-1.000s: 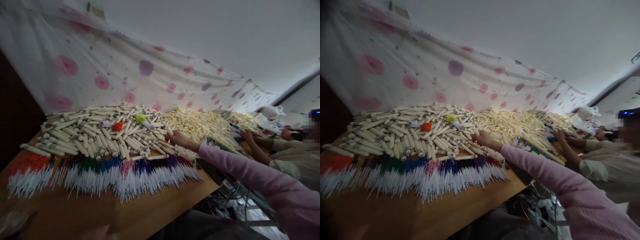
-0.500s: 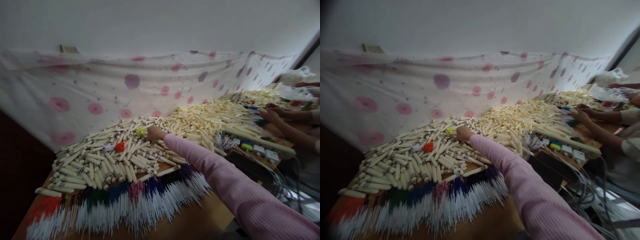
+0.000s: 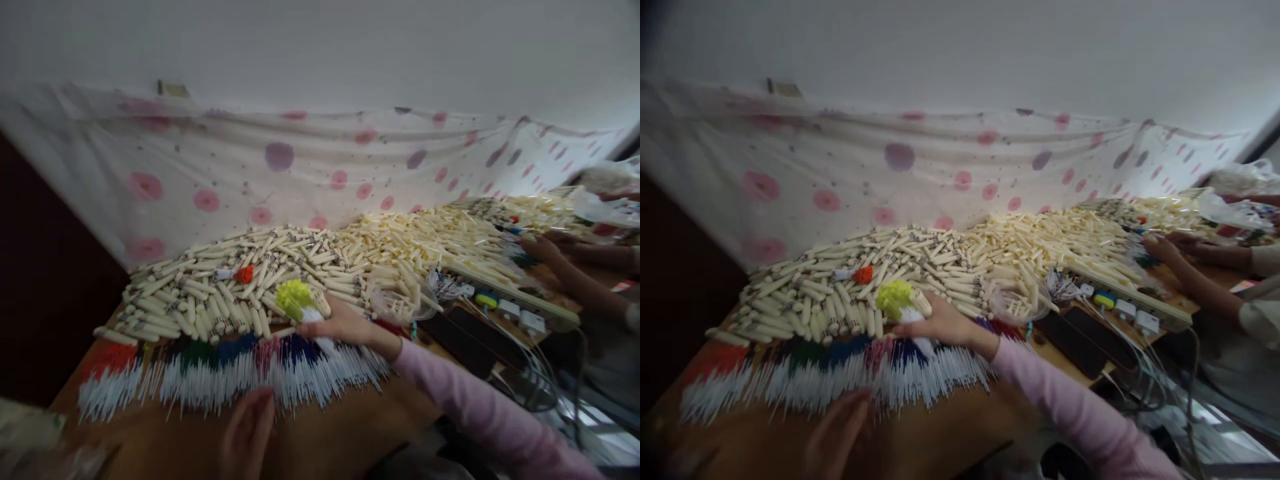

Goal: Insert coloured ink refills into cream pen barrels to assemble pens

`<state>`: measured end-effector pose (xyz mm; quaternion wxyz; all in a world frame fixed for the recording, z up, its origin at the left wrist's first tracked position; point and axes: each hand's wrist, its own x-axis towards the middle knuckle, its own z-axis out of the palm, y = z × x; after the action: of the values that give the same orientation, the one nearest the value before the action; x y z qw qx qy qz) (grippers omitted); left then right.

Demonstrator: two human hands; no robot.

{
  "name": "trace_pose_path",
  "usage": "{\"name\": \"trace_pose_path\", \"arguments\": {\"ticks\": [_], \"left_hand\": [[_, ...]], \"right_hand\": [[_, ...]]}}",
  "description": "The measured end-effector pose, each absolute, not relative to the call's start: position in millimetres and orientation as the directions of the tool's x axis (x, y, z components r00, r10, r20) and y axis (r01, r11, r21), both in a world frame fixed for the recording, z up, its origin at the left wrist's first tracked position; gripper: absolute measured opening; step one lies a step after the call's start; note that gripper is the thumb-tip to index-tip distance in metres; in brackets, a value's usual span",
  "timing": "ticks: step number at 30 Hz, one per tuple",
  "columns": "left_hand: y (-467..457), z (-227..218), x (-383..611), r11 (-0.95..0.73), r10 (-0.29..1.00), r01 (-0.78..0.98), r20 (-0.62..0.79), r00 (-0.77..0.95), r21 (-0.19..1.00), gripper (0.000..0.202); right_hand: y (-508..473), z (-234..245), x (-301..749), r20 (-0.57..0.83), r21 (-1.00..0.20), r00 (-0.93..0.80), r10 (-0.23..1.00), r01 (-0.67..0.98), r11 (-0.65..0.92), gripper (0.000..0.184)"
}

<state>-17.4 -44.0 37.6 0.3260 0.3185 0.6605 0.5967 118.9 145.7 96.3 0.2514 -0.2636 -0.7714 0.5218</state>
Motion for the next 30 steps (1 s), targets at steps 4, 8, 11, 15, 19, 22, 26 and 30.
{"name": "trace_pose_path", "arguments": {"ticks": [4,8,11,15,19,22,26,30], "left_hand": [[-17,48,0,0.022,0.811,-0.239,-0.157,-0.564,0.971,0.053],[-14,43,14,0.044,0.837,-0.257,-0.176,-0.518,0.965,0.043],[-22,32,20,0.057,0.858,-0.234,-0.168,-0.486,0.970,0.038],[-24,28,27,0.037,0.854,-0.176,-0.123,-0.506,0.984,0.033],[-18,36,38,0.032,0.850,-0.127,-0.094,-0.518,0.991,0.025],[-14,43,45,0.035,0.851,-0.111,-0.088,-0.517,0.993,0.024],[-11,50,46,0.064,0.809,-0.081,-0.099,-0.579,0.995,0.022],[-11,55,41,0.106,0.773,-0.062,-0.121,-0.622,0.992,0.018]], "right_hand": [[77,70,131,0.256,-0.937,-0.711,0.655,-0.015,0.350,0.043],[52,53,148,0.273,-0.893,-0.657,0.702,0.098,0.439,0.030],[48,44,155,0.309,-0.872,-0.588,0.748,0.139,0.469,0.025],[47,36,156,0.360,-0.873,-0.454,0.815,0.146,0.466,0.030],[48,30,156,0.376,-0.890,-0.346,0.859,0.125,0.439,0.028],[49,27,158,0.363,-0.912,-0.306,0.880,0.080,0.403,0.026],[46,29,158,0.386,-0.911,-0.302,0.872,0.024,0.412,0.018],[44,33,155,0.306,-0.951,-0.425,0.852,-0.097,0.293,0.015]]}}
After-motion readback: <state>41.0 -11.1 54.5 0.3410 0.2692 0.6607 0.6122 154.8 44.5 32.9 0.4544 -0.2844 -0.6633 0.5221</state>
